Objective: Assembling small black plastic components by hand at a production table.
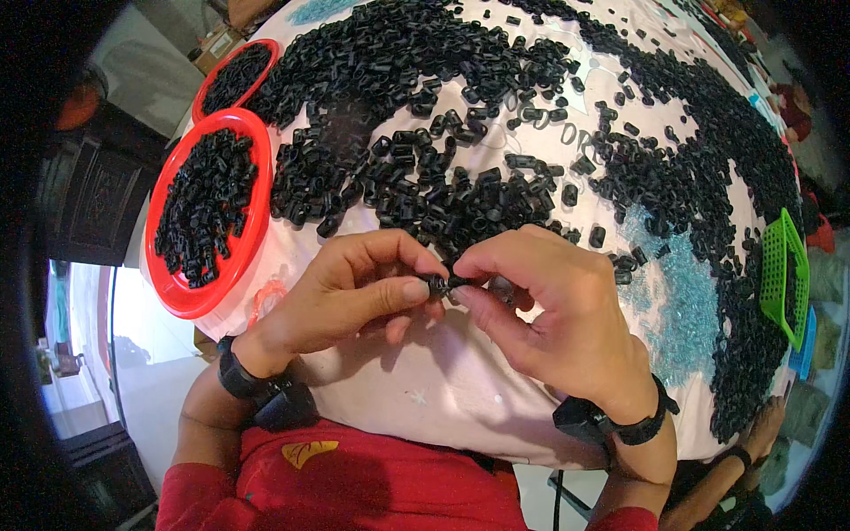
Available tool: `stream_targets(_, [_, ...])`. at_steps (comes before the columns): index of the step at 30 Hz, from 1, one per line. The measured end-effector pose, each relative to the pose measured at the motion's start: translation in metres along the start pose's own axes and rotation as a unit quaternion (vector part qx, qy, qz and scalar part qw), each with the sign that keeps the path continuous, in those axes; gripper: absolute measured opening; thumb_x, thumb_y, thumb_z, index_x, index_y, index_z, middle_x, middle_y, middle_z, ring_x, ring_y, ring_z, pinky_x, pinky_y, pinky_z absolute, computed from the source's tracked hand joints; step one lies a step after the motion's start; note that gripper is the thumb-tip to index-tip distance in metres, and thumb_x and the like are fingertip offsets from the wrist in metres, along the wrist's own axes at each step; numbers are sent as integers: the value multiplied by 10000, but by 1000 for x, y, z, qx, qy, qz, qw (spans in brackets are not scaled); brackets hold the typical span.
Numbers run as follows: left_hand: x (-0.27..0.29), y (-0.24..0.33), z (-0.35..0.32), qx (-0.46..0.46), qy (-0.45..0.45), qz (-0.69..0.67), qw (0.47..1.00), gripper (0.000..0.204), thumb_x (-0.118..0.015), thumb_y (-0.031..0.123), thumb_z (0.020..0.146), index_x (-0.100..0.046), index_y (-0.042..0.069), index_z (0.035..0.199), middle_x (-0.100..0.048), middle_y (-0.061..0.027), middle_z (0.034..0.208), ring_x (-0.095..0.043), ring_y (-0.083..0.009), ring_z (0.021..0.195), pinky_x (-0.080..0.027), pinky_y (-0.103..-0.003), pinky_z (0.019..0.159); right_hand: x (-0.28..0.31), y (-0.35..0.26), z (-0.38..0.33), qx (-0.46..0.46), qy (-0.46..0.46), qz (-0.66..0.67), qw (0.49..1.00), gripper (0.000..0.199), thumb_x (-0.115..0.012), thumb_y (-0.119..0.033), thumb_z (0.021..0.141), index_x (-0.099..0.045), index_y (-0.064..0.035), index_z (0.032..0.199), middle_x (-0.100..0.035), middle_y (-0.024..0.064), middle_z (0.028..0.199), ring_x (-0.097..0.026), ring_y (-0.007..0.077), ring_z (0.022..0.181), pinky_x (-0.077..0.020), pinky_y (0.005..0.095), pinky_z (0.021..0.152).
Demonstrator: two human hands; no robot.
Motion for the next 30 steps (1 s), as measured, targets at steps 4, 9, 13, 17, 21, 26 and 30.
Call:
stream_targets(4, [-1,-2,1,11,-35,-47,998,200,-617,125,1039,-621,23,1211,-731,-65,1032,-646,-36,718,-443,-156,549,3,-3,-1,3,9,2,1000,169,-764,18,818,-726,-23,977,-696,82,840,-654,172,681,-509,279,568])
stream_targets(9, [-3,-1,1,8,-65,-142,988,211,-584,122,1056,-596,-1,1228,-735,-101,1025,-641,-34,716,-452,-162,556,2,-11,1,74,5,-17,997,271,-734,62,787,-751,-38,1039,-701,100,841,-642,239,673,-507,327,628])
stream_targets(13, [-5,-2,1,10,-82,-139,987,208,-576,120,1061,-594,-1,1229,-733,-103,1020,-642,-34,712,-452,-162,553,-4,-14,0,103,8,-18,995,340,-722,91,760,-760,-46,1069,-701,104,834,-638,262,690,-506,350,651])
stream_targets(17, [-2,0,1,8,-43,-110,993,202,-584,114,1054,-600,-1,1220,-732,-79,1002,-636,-25,707,-457,-166,554,-1,-19,1,130,32,-70,988,364,-727,100,747,-761,-50,1077,-696,95,826,-628,252,710,-503,348,637])
stream_targets(21, [-3,5,1,21,-30,-37,999,197,-597,102,1041,-609,-2,1208,-733,-60,977,-631,-18,694,-472,-167,554,-5,-16,-1,139,31,-77,987,343,-753,73,751,-749,-48,1072,-673,87,797,-618,255,699,-496,349,620])
stream_targets(26, [-5,2,0,13,-18,-59,998,206,-597,108,1042,-607,10,1224,-728,-43,913,-624,-17,682,-462,-159,552,-7,-14,-1,127,24,-97,987,276,-777,45,757,-736,-49,1014,-652,83,780,-604,260,678,-482,356,591])
stream_targets(30, [-3,2,0,21,-26,-81,996,219,-583,119,1053,-598,4,1239,-729,-52,892,-596,-12,659,-432,-154,554,-5,-16,-2,160,68,-125,977,249,-798,24,752,-733,-60,977,-647,75,780,-597,258,671,-477,355,575])
Point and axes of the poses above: each hand's wrist, its own z-axis towards the middle knuckle, its own x-axis out of the back of the hand, y = z × x, the point moved 8 cm from there along z, towards the middle knuckle
